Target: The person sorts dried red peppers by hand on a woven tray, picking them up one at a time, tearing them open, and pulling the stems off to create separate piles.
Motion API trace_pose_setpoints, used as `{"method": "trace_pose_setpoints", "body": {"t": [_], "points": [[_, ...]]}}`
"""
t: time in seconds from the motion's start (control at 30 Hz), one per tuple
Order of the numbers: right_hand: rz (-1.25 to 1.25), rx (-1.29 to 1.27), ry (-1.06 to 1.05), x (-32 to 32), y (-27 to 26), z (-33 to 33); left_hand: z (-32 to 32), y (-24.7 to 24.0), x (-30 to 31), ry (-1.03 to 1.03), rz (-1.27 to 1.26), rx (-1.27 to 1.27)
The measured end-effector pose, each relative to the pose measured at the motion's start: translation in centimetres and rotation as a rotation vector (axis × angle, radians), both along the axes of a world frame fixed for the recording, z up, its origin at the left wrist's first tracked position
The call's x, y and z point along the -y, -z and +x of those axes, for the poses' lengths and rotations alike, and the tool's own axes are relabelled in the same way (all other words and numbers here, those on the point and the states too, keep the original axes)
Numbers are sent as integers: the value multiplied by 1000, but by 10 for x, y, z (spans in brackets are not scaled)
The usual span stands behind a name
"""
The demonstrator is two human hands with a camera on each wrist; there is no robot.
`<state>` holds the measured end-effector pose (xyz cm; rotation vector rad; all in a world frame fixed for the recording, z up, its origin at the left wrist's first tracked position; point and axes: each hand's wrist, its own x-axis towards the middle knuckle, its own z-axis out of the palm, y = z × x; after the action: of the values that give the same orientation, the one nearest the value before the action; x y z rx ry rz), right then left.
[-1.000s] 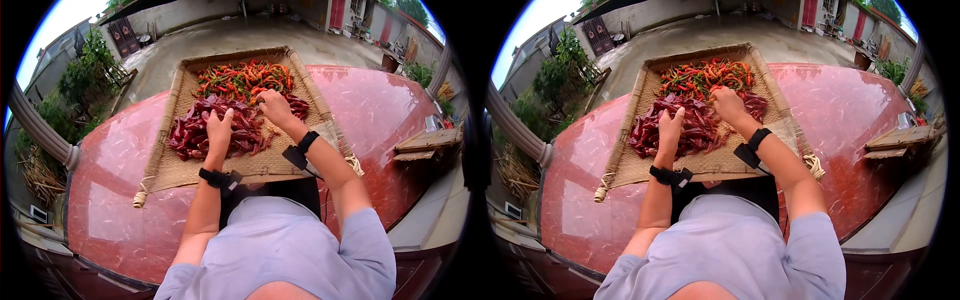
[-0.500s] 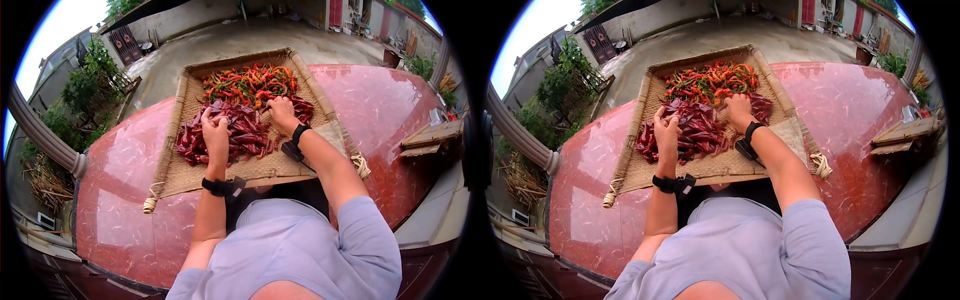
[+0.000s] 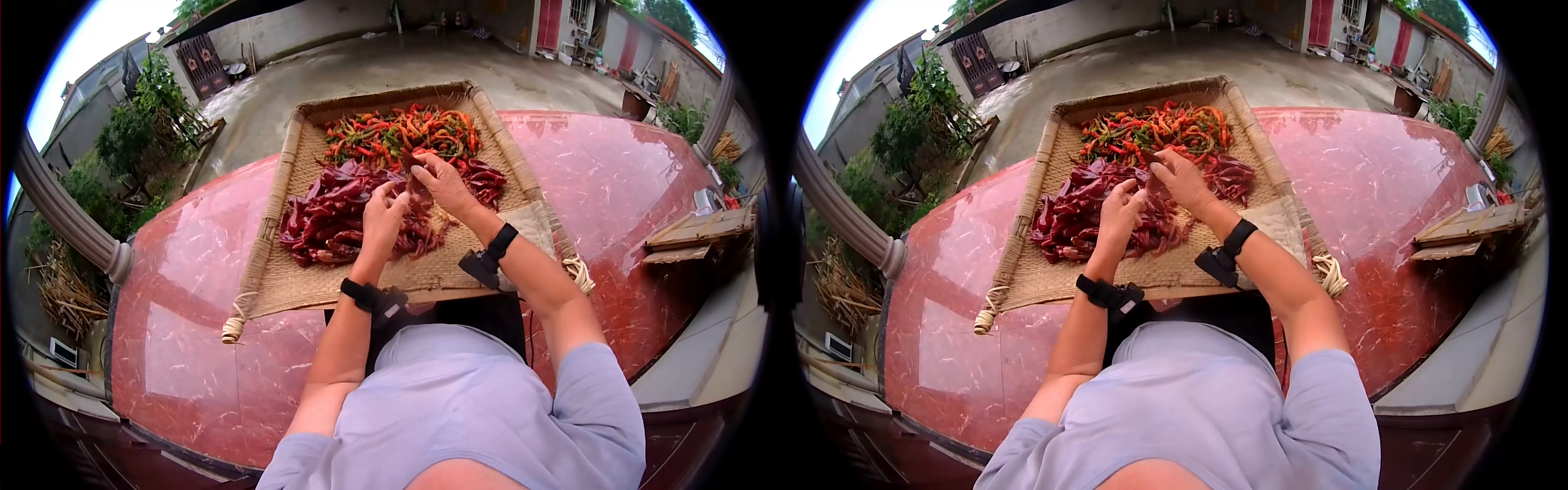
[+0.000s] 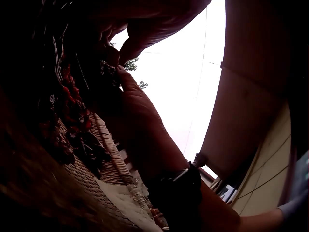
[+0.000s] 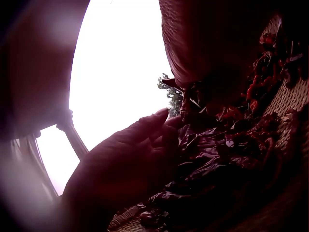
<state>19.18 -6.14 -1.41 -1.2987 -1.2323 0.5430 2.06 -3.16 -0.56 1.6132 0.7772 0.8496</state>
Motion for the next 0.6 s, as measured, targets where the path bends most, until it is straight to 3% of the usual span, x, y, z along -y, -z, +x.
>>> {"method": "trace_pose_setpoints", "body": {"t": [0.07,0.2,0.3,0.43,0.47,0.5,0.6], "points": [[20,-71,-13,-3,4,2,3,6,-5,28,34,-122],[-81,-295,-69,14,-14,-13,5,8,2,47,23,-22],[-46,-232,-78,11,-1,-14,3,9,1,10,133,-96],[-189,-46,168,11,0,-9,-1,5,-9,-182,126,-67],[-233,5,204,9,0,-8,-3,3,-14,-164,19,-15],[-226,271,323,2,7,-5,-5,-7,-8,-188,-9,74],[-160,515,380,-9,12,-15,-10,-21,2,-222,1,150]]}}
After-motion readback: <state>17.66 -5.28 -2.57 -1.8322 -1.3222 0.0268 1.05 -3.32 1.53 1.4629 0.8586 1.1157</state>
